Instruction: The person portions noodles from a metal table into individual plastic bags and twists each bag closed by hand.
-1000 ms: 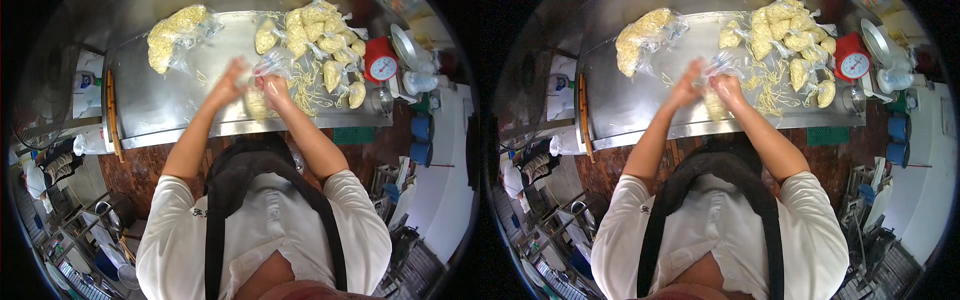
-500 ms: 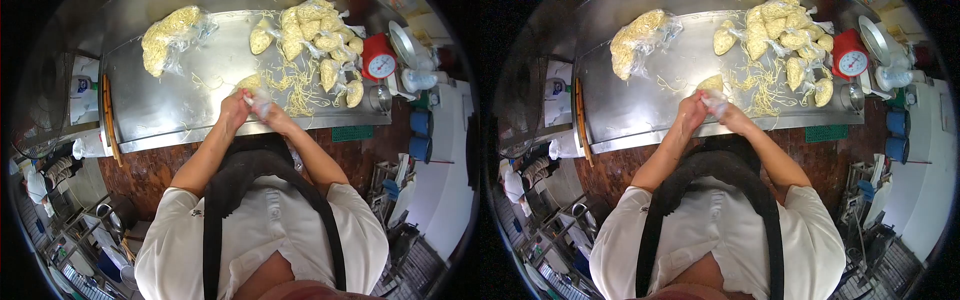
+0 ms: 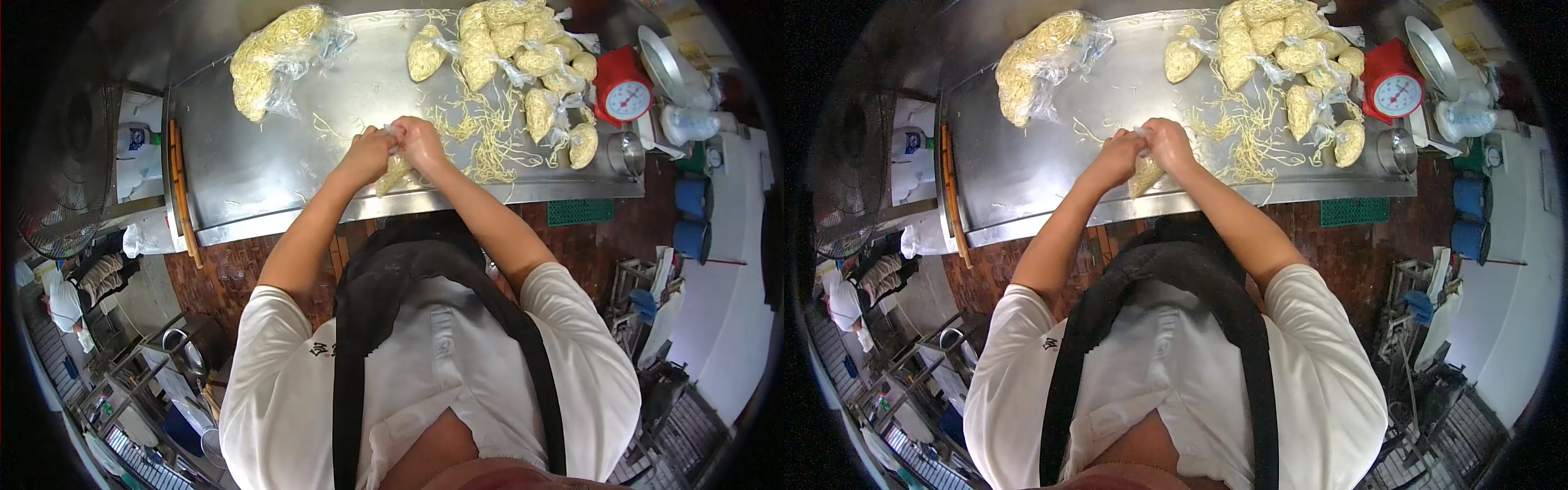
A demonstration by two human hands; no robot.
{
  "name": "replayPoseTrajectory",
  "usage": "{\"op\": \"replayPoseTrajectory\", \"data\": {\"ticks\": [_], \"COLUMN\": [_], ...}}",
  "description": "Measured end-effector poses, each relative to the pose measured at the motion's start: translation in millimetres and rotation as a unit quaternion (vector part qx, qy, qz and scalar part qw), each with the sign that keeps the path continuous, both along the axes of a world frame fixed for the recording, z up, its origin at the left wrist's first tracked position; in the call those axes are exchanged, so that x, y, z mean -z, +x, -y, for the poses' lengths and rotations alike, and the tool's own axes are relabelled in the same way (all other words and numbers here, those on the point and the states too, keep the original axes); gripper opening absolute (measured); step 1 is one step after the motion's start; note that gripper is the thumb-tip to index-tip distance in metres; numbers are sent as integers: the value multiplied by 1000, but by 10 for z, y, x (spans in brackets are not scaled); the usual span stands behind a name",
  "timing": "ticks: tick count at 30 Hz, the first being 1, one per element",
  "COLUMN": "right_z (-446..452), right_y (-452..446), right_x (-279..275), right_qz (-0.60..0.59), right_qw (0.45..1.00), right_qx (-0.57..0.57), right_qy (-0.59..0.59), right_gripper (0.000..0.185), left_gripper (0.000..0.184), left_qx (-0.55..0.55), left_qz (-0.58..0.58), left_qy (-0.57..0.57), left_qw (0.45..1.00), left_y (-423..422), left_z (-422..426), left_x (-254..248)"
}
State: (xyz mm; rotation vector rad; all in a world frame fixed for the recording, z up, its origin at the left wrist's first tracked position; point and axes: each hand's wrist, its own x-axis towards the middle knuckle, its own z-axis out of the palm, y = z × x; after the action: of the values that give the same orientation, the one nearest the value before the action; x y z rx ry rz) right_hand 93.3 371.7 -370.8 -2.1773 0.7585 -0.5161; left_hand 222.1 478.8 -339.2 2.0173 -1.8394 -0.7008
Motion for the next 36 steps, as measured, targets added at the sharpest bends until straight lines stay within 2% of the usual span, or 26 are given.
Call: {"op": "replayPoseTrajectory", "data": {"ticks": [2,4,5,7,8,10,13,17,20,23,25,26,27,29,31,33,35,36], "right_z": [-57,-149,-188,-217,-204,-184,-250,-276,-237,-254,-73,-6,35,-25,-59,-107,-114,-120], "right_y": [-19,-97,-132,-191,-189,-112,-61,10,38,65,14,-20,-35,-103,-142,-191,-315,-327], "right_x": [140,324,326,334,280,109,60,148,264,315,494,430,330,322,337,284,73,2], "right_qz": [-3,73,109,108,110,61,37,31,12,76,-1,6,15,26,46,78,23,25], "right_qw": [994,992,988,992,990,993,990,984,992,980,984,940,865,938,982,993,991,988], "right_qx": [14,-21,-40,-61,-69,-73,-88,-78,-76,7,-82,-97,-113,-142,-129,-75,-89,-68], "right_qy": [105,105,105,6,-46,-65,-104,-157,-98,186,156,327,488,316,132,-52,-93,-135], "right_gripper": [22,26,28,30,31,28,25,20,20,27,28,29,30,31,30,27,15,13], "left_gripper": [37,40,37,31,30,27,28,33,36,40,44,47,46,43,30,19,18,16], "left_qx": [-46,-108,-136,-190,-205,-231,-309,-314,-324,-305,-300,-292,-282,-269,-262,-263,-172,-125], "left_qz": [-36,-57,-73,-107,-118,-136,-207,-205,-180,-186,-228,-210,-223,-246,-254,-257,-191,-184], "left_qy": [-42,-56,-52,-41,-85,-173,-156,-134,-149,-199,-209,-198,-171,-114,-94,-71,-176,-185], "left_qw": [997,991,987,975,968,948,915,917,917,913,902,912,917,924,926,927,950,957], "left_y": [-44,-84,-120,-230,-233,-220,-224,-240,-325,-395,-373,-330,-281,-228,-215,-214,-206,-240], "left_z": [-69,-134,-136,-161,-169,-170,-185,-210,-211,-158,-118,-100,-82,-87,-37,-22,6,26], "left_x": [355,604,563,484,556,754,554,536,503,593,625,636,648,637,595,526,695,543]}}
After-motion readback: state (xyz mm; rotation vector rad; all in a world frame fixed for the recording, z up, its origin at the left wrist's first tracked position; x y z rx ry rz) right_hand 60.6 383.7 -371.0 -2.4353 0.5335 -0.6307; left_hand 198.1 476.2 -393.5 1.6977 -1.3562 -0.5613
